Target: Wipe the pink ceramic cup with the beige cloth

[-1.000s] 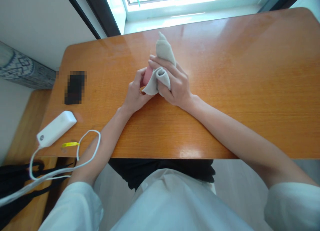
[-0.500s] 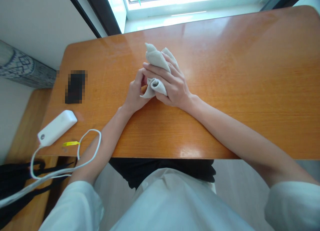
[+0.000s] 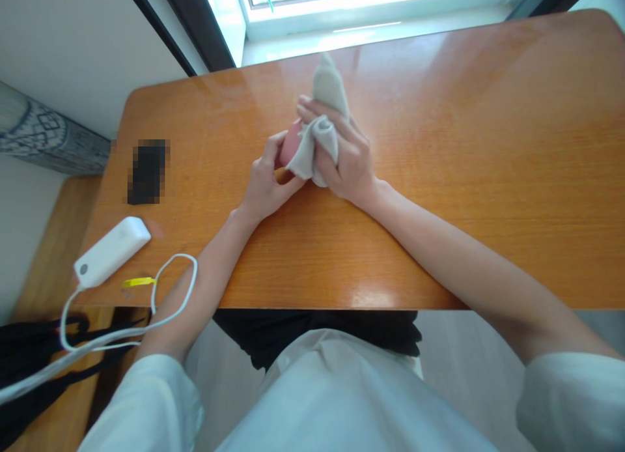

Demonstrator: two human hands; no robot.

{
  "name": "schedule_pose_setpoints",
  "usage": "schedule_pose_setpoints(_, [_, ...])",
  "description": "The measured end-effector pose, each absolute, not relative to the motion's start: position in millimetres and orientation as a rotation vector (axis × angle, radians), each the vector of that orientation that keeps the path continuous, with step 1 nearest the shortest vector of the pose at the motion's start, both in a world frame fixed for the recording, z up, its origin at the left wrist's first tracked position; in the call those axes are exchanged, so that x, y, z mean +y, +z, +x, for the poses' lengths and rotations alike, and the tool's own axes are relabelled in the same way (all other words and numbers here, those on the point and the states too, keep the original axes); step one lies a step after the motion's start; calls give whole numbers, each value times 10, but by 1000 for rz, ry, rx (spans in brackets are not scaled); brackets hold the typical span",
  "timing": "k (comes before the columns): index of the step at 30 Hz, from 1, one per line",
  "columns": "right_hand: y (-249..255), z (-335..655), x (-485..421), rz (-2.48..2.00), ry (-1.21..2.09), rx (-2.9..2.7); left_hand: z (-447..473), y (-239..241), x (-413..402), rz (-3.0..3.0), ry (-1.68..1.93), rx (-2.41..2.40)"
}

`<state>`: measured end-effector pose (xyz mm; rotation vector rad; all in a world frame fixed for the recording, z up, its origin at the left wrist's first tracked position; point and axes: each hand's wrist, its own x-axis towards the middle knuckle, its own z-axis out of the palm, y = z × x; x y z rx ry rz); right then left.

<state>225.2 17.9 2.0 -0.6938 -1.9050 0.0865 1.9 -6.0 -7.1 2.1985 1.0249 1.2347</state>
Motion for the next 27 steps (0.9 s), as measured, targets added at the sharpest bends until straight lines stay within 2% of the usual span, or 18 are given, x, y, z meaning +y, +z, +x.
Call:
schedule_pose_setpoints(4, [-18, 2334, 263, -890, 140, -1669, 26, -105, -20, 2197, 1239, 1037])
schedule_pose_setpoints(11, [34, 2123, 63, -689, 120, -2074, -21, -109, -39, 2210, 1261, 1037])
schedule_pose_setpoints(18, [-23, 2357, 300, -975, 152, -1616, 0, -119, -22, 2213, 1202, 1050])
schedule_pose_setpoints(24, [76, 2174, 30, -671, 77, -1953, -16, -108, -46, 2198, 1189, 1073])
schedule_pose_setpoints(27, [51, 2213, 112, -748, 182, -1894, -2, -90, -54, 2189, 1203, 1053])
